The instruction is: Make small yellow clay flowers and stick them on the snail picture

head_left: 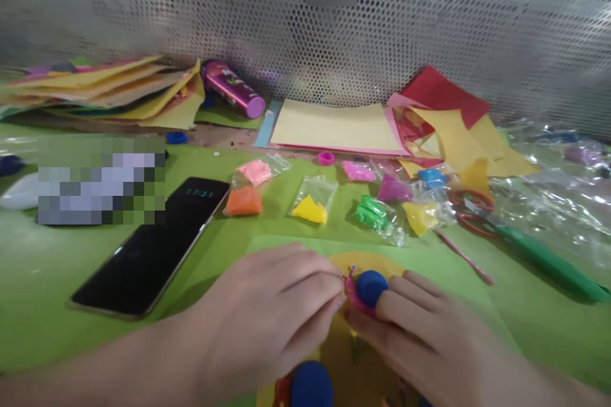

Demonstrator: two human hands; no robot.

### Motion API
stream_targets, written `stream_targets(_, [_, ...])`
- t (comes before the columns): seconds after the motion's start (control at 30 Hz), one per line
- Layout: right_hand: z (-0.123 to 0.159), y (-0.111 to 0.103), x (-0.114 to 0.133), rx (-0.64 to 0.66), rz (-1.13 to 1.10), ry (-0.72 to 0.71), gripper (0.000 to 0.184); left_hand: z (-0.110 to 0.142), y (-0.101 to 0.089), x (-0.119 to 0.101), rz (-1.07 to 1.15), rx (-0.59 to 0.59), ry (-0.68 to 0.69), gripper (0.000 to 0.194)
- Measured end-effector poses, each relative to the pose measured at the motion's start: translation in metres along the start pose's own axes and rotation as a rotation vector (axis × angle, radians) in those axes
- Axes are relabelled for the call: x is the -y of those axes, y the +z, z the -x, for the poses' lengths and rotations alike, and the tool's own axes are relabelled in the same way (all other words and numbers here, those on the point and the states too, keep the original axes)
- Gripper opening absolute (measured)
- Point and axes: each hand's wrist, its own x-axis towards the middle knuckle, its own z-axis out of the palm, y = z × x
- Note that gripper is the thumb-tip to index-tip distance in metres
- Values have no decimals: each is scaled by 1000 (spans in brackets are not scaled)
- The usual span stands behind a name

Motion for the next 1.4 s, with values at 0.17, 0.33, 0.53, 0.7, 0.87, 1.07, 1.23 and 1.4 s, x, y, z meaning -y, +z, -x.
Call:
stream_targets(0.17, [-5,-5,3,9,38,22,25,1,2,3,-39,37,30,25])
stream_targets(0.33, [-6,-8,1,18,23,54,27,1,2,3,-36,67,7,26])
stream_targets(0.53, [-6,-10,0,18,-18,31,25,2,2,0,-40,55,34,27])
stream_targets(0.7, [-2,-9,3,44,-77,96,26,3,2,-2,-34,100,64,32])
stream_targets(0.87, [5,-7,-3,-30,-152,81,28,3,1,-2,-39,159,73,33])
stream_targets(1.07, [1,-10,-3,7,-92,52,23,3,2,-1,-48,183,102,37])
stream_targets(1.23, [-2,-13,-2,-13,-55,59,23,0,2,-5,-101,172,138,42])
stream_targets(1.4, [2,-9,-1,11,-31,54,25,-3,3,-6,-133,182,161,49])
